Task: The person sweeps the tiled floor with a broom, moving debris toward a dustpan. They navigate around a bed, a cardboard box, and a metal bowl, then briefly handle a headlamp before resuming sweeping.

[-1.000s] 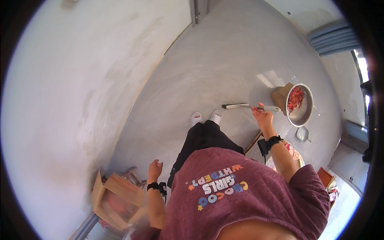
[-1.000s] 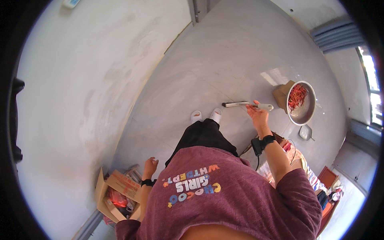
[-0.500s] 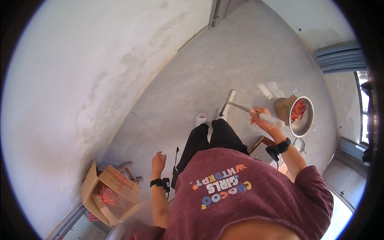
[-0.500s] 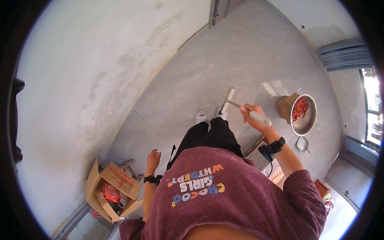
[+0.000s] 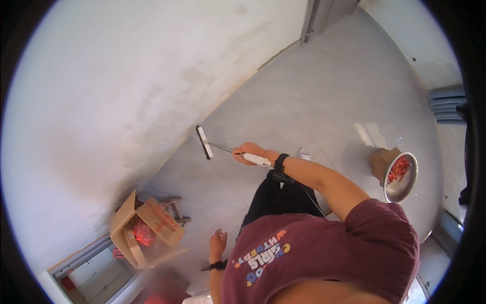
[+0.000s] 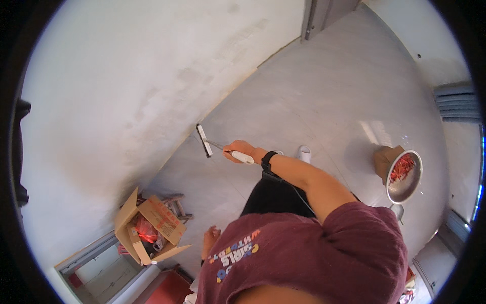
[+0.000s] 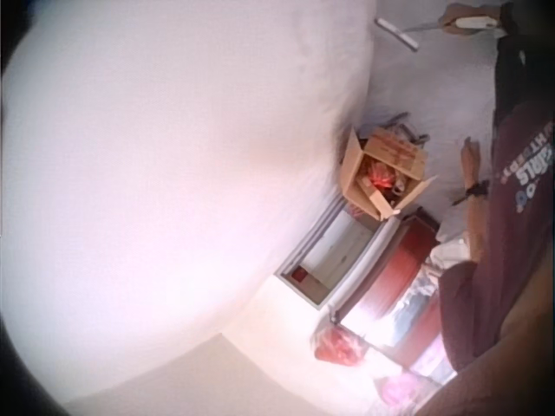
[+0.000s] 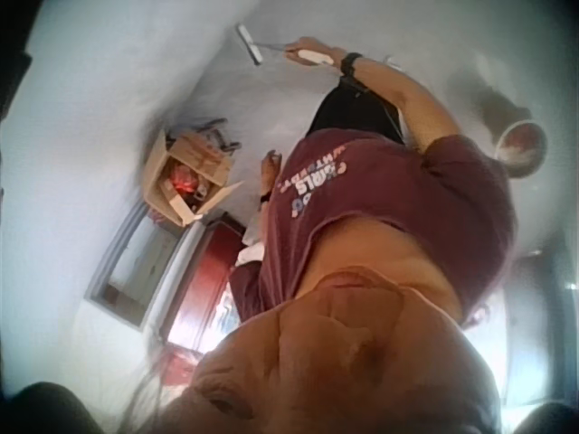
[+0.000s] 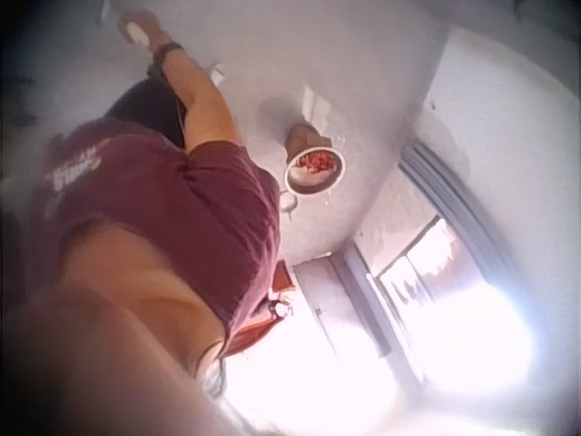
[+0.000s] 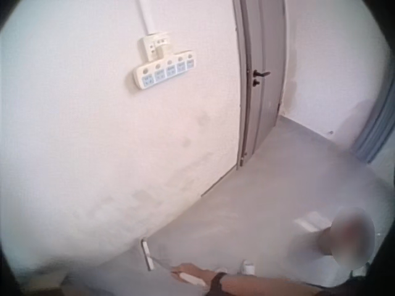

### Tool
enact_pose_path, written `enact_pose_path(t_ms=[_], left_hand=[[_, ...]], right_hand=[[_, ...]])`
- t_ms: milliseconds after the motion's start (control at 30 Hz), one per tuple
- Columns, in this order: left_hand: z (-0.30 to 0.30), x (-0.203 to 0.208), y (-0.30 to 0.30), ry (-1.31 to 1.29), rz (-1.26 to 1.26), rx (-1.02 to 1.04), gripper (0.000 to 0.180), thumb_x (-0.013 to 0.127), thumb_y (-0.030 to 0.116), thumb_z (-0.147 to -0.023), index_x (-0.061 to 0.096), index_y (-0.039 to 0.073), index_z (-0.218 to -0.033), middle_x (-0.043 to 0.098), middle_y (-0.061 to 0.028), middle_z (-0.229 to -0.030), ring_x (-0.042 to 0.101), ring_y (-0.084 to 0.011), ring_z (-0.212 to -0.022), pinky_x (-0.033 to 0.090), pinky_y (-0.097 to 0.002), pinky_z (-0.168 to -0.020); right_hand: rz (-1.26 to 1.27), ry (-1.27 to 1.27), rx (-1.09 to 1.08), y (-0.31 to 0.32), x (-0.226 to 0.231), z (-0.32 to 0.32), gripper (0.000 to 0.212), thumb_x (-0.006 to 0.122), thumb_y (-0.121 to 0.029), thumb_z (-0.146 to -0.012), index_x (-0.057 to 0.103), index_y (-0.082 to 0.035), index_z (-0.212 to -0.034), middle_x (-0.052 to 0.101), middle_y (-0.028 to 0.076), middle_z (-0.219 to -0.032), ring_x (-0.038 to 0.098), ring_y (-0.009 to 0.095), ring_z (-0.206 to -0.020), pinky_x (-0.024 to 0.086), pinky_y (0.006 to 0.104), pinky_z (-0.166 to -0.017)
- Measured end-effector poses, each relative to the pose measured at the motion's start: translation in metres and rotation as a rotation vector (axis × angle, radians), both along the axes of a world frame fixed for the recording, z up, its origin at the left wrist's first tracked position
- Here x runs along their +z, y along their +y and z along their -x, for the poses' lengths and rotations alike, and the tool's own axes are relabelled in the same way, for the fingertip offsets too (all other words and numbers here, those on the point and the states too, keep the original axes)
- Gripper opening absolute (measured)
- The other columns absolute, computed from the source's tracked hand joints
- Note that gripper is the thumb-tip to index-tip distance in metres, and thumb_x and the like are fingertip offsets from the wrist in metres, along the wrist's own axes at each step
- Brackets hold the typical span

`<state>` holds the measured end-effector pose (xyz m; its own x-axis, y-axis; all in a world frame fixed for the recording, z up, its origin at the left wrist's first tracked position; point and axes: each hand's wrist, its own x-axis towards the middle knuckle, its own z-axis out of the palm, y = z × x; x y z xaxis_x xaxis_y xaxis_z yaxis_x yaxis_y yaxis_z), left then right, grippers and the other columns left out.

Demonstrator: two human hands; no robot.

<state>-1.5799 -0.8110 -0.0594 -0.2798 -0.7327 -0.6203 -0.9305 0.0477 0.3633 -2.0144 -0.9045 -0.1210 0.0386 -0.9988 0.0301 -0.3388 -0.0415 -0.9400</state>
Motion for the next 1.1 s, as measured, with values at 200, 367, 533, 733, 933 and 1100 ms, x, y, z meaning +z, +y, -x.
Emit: enact_pose_path(t_ms=[200,367,533,733,933,1100], left_hand=[[-0.003,0.023,0.049,-0.031,-0.049,0.153,0.034,0.063,0.021,-0.084,0.061,-0.002,-0.109,0.066,-0.0206,-0.077,0.066,-0.0336,-0.072,0.051,-0.0392,-0.064],[0.01,-0.006,0.042,-0.024,-0.097,-0.018,0.034,0.065,0.022,-0.084,0.061,-0.002,-0.108,0.067,-0.0172,-0.077,0.066,-0.0328,-0.073,0.052,-0.0396,-0.065],[0.068,-0.02,-0.038,0.005,-0.032,-0.215,0.036,0.065,0.022,-0.084,0.06,-0.003,-0.109,0.067,-0.0174,-0.079,0.066,-0.0297,-0.072,0.052,-0.0374,-0.066],[0.162,0.009,-0.108,0.246,0.126,-0.277,0.033,0.061,0.016,-0.087,0.055,-0.001,-0.115,0.067,-0.0167,-0.09,0.066,-0.0291,-0.081,0.053,-0.0379,-0.068],[0.163,0.006,-0.094,0.25,0.048,-0.271,0.034,0.061,0.017,-0.087,0.055,-0.001,-0.116,0.067,-0.0163,-0.091,0.066,-0.0291,-0.083,0.052,-0.0375,-0.07],[0.085,-0.026,-0.05,0.114,-0.077,-0.209,0.036,0.062,0.02,-0.086,0.058,-0.004,-0.113,0.068,-0.0174,-0.085,0.067,-0.0317,-0.078,0.052,-0.0384,-0.069]], right_hand=[[-0.078,0.047,0.005,-0.011,-0.086,0.049,0.017,0.054,-0.016,-0.086,0.061,-0.004,-0.097,0.061,0.014,-0.072,0.056,0.032,-0.062,0.046,0.0389,-0.06],[-0.193,-0.012,-0.348,0.117,-0.09,0.181,0.019,0.056,-0.017,-0.085,0.063,-0.006,-0.099,0.062,0.013,-0.074,0.059,0.027,-0.068,0.047,0.0377,-0.063],[-0.439,-0.086,-0.684,0.238,-0.048,0.263,0.015,0.055,-0.015,-0.09,0.061,-0.005,-0.099,0.056,0.004,-0.07,0.054,0.012,-0.065,0.046,0.0284,-0.058],[-0.444,-0.046,-0.994,0.277,-0.001,0.286,0.015,0.057,-0.017,-0.09,0.062,-0.005,-0.097,0.055,0.0,-0.07,0.052,0.009,-0.067,0.046,0.0259,-0.058],[-0.11,-0.087,-0.914,0.226,0.025,0.218,0.008,0.057,-0.006,-0.086,0.061,0.0,-0.084,0.061,0.006,-0.084,0.055,0.014,-0.073,0.045,0.0272,-0.065],[0.225,0.112,-0.531,0.197,0.036,0.139,0.004,0.058,0.0,-0.079,0.06,0.0,-0.082,0.061,0.013,-0.085,0.056,0.023,-0.067,0.046,0.0314,-0.063]])
